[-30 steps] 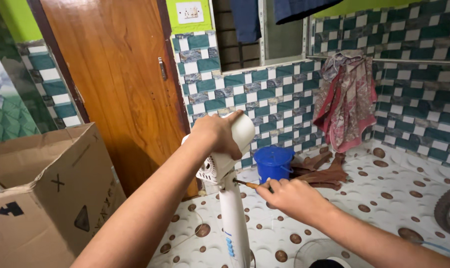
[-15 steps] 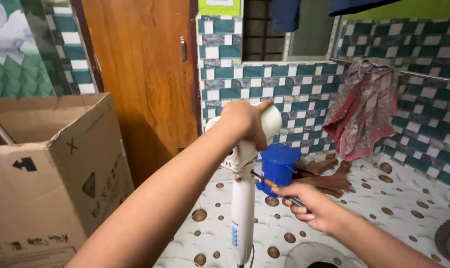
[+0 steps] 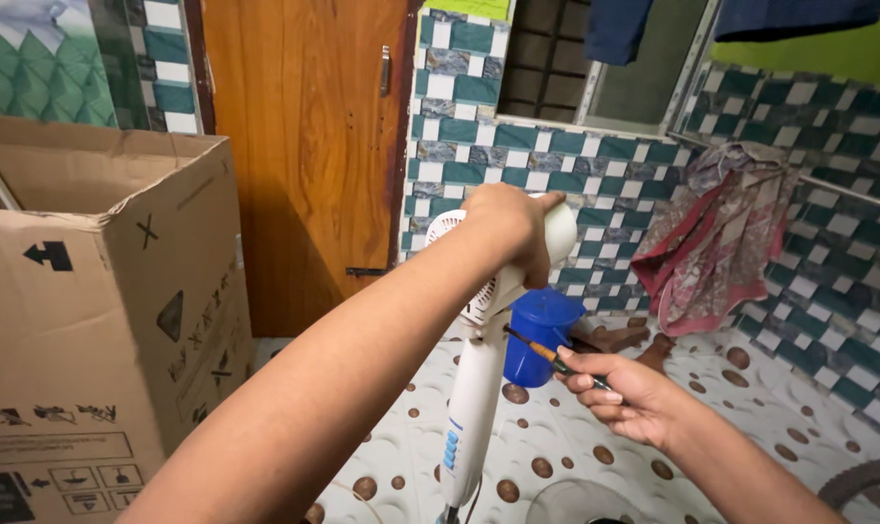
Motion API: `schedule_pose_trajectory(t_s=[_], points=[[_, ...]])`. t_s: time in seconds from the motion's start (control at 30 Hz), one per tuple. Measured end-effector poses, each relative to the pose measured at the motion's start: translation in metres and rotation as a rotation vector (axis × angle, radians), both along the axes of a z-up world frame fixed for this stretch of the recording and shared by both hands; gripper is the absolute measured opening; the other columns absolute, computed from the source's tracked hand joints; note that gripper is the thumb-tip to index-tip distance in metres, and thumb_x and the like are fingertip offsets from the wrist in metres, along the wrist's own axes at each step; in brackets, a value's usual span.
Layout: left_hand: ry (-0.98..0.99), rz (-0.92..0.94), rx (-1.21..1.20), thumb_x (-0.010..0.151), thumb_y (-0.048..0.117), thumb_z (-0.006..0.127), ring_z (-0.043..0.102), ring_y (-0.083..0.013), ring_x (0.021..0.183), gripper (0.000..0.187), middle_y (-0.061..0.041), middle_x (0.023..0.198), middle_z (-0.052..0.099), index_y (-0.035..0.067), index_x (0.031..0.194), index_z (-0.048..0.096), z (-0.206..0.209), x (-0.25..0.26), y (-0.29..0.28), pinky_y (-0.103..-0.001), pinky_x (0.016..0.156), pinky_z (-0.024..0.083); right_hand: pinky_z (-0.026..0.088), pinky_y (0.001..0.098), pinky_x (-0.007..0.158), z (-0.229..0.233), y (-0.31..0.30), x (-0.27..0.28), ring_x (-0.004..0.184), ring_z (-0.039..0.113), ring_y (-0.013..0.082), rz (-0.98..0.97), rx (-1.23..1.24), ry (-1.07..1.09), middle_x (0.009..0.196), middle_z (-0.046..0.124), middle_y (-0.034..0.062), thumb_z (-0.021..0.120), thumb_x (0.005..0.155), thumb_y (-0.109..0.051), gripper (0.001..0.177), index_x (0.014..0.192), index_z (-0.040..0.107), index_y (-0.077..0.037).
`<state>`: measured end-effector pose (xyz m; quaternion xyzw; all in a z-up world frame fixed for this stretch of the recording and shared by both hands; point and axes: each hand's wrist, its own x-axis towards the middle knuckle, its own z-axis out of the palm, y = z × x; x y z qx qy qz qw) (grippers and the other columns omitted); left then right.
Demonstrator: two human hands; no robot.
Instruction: The person uses a screwdriver to loosen a screw on the neck of a standing fan. They hold the fan head with one hand and turn the screwdriver with the other, repeatedly adjusting the screw throughout the clip.
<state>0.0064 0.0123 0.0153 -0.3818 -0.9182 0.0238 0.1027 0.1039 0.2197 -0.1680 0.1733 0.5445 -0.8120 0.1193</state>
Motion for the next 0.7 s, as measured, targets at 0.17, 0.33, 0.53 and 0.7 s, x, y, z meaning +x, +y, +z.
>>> schedule_pose_trajectory(t_s=[0.17,0.33,0.53,0.7], points=[[0.006,0.013,-0.02,0.057,0.044,0.087,0.076,-0.0253,0.101,0.128,-0.008,0.12,0.075,0.039,0.165,0.018,0.001,0.001,0.001,-0.043,0.087,0.059,0.016,0.0195,0.032,0.005,-0.014,0.005,0.04,0.028,0.0009,-0.09,0.267,0.098,0.066,0.047,-0.0028,0.065,0.098,-0.025,0.021,0.094,0.055,-0.007],[0.025,0.011,-0.021,0.057,0.045,0.087,0.076,-0.0234,0.1,0.127,-0.007,0.119,0.076,0.039,0.165,0.019,0.0,-0.001,-0.001,-0.039,0.086,0.06,0.017,0.0221,0.035,0.014,-0.033,0.011,0.042,0.028,0.0029,-0.143,0.543,0.196,0.063,0.051,-0.0006,0.067,0.097,-0.025,0.025,0.084,0.054,-0.007],[0.026,0.017,-0.017,0.058,0.045,0.086,0.077,-0.0234,0.099,0.126,-0.007,0.117,0.076,0.04,0.165,0.02,0.0,-0.001,0.001,-0.04,0.086,0.059,0.028,0.025,0.038,0.013,-0.038,0.013,0.044,0.041,0.0065,-0.16,0.81,0.362,0.063,0.061,0.005,0.071,0.093,-0.022,0.026,0.082,0.057,-0.004],[0.043,-0.002,0.004,0.056,0.043,0.088,0.076,-0.0236,0.098,0.125,-0.007,0.116,0.076,0.038,0.163,0.025,-0.001,-0.003,0.002,-0.039,0.084,0.06,0.035,0.0262,0.043,0.012,-0.042,0.008,0.049,0.046,0.0059,-0.142,1.064,0.524,0.067,0.073,0.0058,0.073,0.091,-0.022,0.027,0.079,0.059,-0.003]])
